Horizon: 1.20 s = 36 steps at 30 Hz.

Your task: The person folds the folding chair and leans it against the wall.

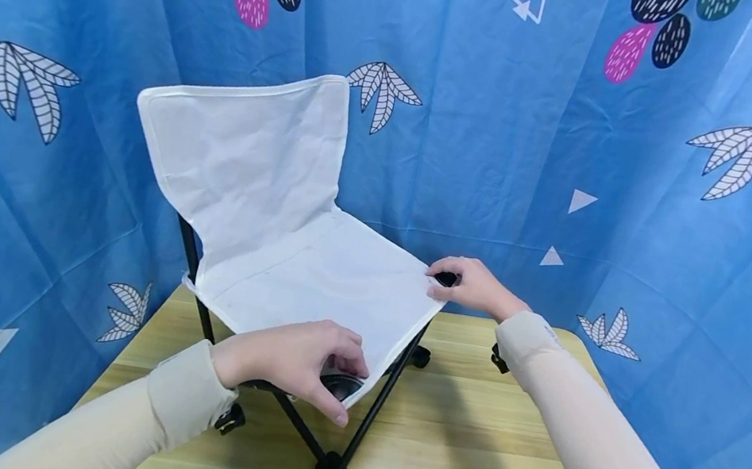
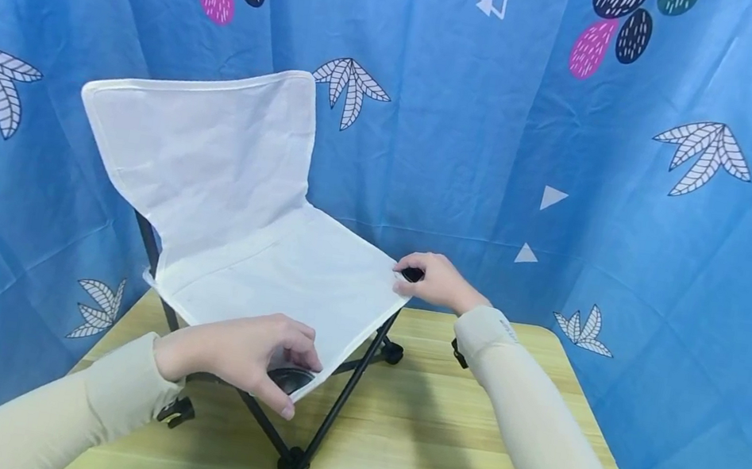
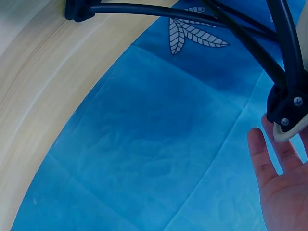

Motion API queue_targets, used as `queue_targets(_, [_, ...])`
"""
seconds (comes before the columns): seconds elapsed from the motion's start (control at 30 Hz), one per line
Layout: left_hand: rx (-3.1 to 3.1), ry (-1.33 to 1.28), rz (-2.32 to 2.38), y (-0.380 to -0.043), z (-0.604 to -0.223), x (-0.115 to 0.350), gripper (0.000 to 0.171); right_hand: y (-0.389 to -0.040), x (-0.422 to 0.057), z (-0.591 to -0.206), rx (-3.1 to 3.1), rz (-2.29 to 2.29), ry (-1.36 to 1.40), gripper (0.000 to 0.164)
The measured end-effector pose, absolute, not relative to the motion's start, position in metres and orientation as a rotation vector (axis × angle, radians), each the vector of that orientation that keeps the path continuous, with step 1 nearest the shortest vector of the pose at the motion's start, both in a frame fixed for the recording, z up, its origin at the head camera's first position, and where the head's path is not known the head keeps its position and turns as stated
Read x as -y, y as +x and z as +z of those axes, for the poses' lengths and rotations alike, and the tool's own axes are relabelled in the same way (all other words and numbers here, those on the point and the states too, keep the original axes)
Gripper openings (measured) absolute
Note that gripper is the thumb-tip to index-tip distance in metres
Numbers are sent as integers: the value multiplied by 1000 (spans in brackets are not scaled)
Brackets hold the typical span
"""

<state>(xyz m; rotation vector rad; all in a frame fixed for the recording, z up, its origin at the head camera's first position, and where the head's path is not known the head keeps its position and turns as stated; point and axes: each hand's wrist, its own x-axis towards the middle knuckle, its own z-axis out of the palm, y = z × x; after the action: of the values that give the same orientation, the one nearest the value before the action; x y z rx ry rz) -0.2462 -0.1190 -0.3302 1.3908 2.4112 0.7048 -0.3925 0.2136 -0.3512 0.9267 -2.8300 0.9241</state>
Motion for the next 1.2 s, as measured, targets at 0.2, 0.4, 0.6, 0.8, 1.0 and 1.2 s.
queue_targets(0.2, [-2456, 1427, 659, -244, -330, 120, 43, -388, -224, -350, 2844, 946, 926, 33])
queue_targets(0.4, [-2506, 1452, 573, -240, -326, 122, 42, -383, -237, -352, 2853, 964, 931, 27])
queue_targets(0.6, [-2510, 1439, 567, -239, -325, 123, 41, -377, -246, -350, 2857, 933, 955, 24])
queue_targets(0.8, [-2507, 1459, 589, -238, -323, 125, 41, -370, -254, -347, 2876, 873, 972, 17])
queue_targets(1.0, [-2473, 1483, 639, -242, -325, 130, 40, -363, -260, -344, 2890, 863, 988, 16])
queue_targets(1.2, [-2447, 1482, 675, -244, -325, 134, 38, -355, -265, -341, 2893, 844, 1006, 18])
